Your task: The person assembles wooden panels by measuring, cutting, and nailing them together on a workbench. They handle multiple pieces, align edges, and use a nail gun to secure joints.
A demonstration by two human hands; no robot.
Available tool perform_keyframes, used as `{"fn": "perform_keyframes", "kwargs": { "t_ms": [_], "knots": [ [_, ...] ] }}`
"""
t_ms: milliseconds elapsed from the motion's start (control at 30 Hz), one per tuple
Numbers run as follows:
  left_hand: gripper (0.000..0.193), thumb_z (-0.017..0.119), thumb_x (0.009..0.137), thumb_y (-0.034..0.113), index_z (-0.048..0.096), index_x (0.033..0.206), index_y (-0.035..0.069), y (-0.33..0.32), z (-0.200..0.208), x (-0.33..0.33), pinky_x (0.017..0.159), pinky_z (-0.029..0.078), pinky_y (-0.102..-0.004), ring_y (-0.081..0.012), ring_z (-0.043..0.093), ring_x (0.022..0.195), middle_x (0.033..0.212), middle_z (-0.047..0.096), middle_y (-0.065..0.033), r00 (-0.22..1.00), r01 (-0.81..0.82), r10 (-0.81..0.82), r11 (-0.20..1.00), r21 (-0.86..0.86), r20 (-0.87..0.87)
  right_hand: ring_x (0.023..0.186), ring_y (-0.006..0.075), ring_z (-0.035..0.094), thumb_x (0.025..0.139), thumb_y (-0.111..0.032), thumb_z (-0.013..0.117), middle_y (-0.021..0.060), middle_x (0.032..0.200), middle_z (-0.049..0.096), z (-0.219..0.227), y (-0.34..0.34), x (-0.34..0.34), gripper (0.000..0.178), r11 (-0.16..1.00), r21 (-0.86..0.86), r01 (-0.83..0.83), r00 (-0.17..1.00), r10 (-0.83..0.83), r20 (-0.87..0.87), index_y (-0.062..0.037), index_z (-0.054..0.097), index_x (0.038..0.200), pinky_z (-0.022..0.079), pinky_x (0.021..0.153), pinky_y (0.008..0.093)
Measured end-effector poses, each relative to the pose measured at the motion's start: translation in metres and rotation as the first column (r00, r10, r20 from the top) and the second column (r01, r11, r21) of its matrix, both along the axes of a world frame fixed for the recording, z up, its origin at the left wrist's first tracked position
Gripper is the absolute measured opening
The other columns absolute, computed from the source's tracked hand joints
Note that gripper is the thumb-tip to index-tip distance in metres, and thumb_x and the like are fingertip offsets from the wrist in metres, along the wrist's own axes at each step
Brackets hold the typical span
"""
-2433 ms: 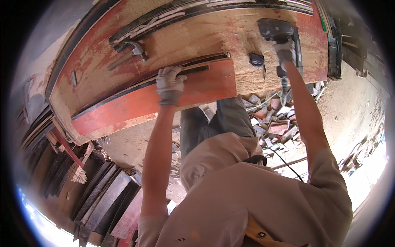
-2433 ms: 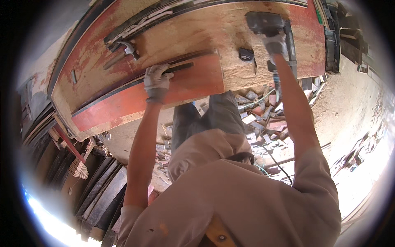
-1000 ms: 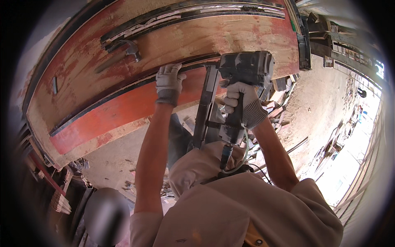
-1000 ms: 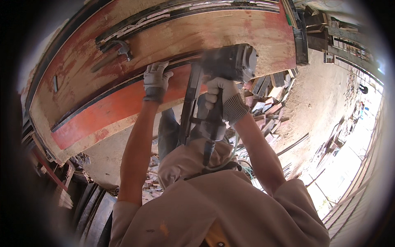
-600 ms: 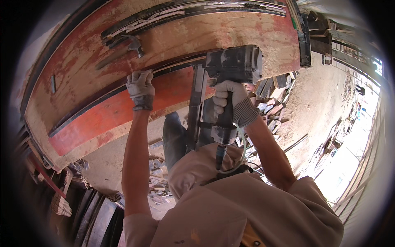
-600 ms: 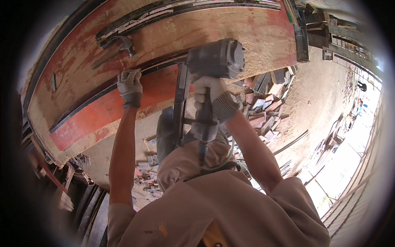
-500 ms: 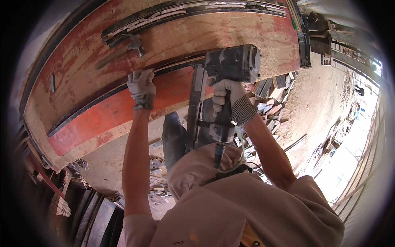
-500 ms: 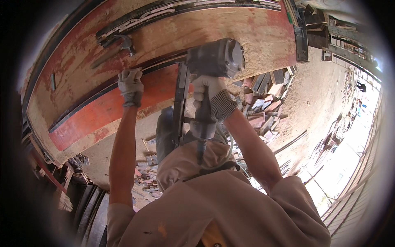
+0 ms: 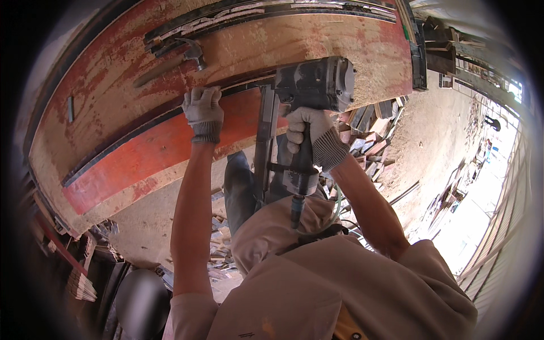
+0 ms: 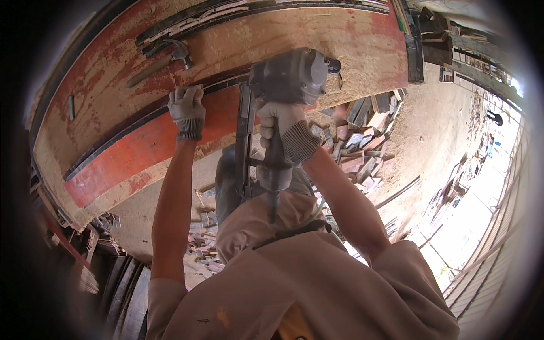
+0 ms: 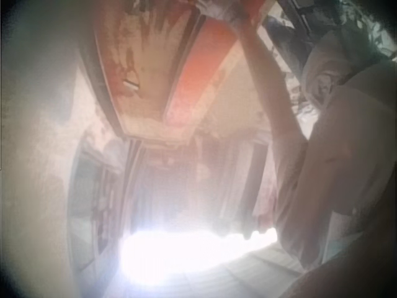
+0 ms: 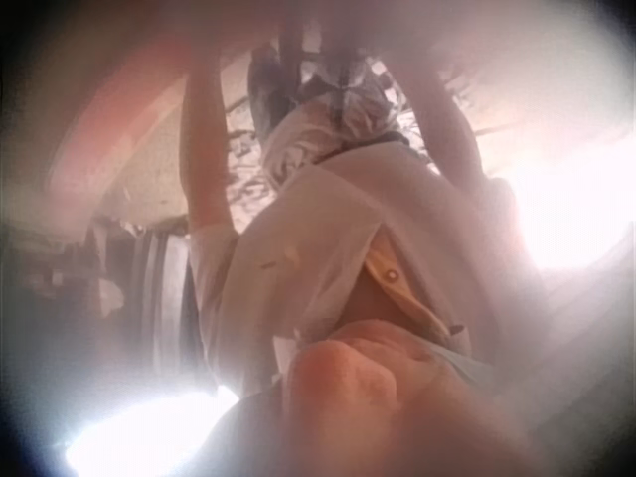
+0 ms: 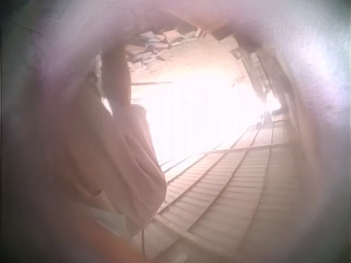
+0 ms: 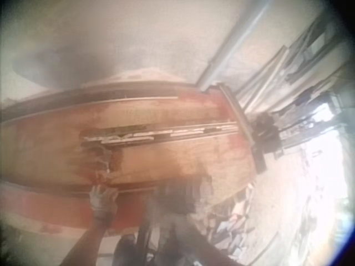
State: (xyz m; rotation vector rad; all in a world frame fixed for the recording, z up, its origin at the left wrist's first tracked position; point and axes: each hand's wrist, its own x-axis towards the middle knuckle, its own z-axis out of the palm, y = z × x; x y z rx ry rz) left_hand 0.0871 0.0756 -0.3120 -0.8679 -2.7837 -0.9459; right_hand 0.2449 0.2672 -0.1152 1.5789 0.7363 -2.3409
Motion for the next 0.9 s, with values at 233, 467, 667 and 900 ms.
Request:
{"fn": "perform_keyframes", "kwargs": {
  "t_ms": [233,467,667,900],
  "knots": [
    [0.012,0.074,0.093,0.021,0.081,0.101,0.018,-0.030,0.016,-0.017,0.087,0.052,-0.0457,-0.0297,0.065,0.096,0.097,0.072,-0.0046,0.993,0.114,-0.114,0.993,-0.031,0.019,0.050,0.0155,0.042,0.096,-0.017,0.056,-0.0041,0.060,0.032,0.005,-0.020,0.001,0.036,0.997,0.041,0.065,0.997,-0.067,0.044,-0.0197,0.039,0.064,0.043,0.051,0.0352],
    [0.011,0.075,0.090,0.015,0.082,0.099,0.017,-0.143,0.020,-0.074,0.085,0.053,-0.0444,-0.0296,0.066,0.095,0.096,0.072,-0.0047,0.996,0.045,-0.048,0.998,-0.034,-0.079,0.050,0.0152,0.041,0.097,-0.017,0.054,-0.0044,0.062,0.031,0.001,-0.071,-0.015,0.035,0.999,0.031,0.042,0.999,-0.041,-0.012,-0.0200,0.039,0.065,0.043,0.052,0.0360],
    [0.011,0.075,0.091,0.017,0.082,0.099,0.019,-0.149,0.001,-0.074,0.085,0.051,-0.0459,-0.0291,0.064,0.094,0.094,0.071,-0.0031,0.995,-0.003,0.000,0.999,-0.034,-0.103,0.051,0.0141,0.040,0.095,-0.012,0.056,-0.0052,0.064,0.032,-0.005,-0.097,-0.031,0.007,0.993,0.101,0.062,0.998,-0.063,0.006,-0.0102,0.056,0.088,0.041,0.052,0.0335],
    [0.010,0.074,0.091,0.019,0.081,0.098,0.021,-0.149,0.004,-0.075,0.086,0.049,-0.0464,-0.0282,0.063,0.095,0.094,0.068,-0.0012,0.996,-0.004,0.003,1.000,-0.014,-0.084,0.049,0.0153,0.040,0.094,-0.013,0.056,-0.0036,0.061,0.035,0.004,-0.108,-0.042,0.010,0.996,0.074,0.050,0.998,-0.053,0.035,-0.0109,0.057,0.084,0.040,0.051,0.0358]
  ]
}}
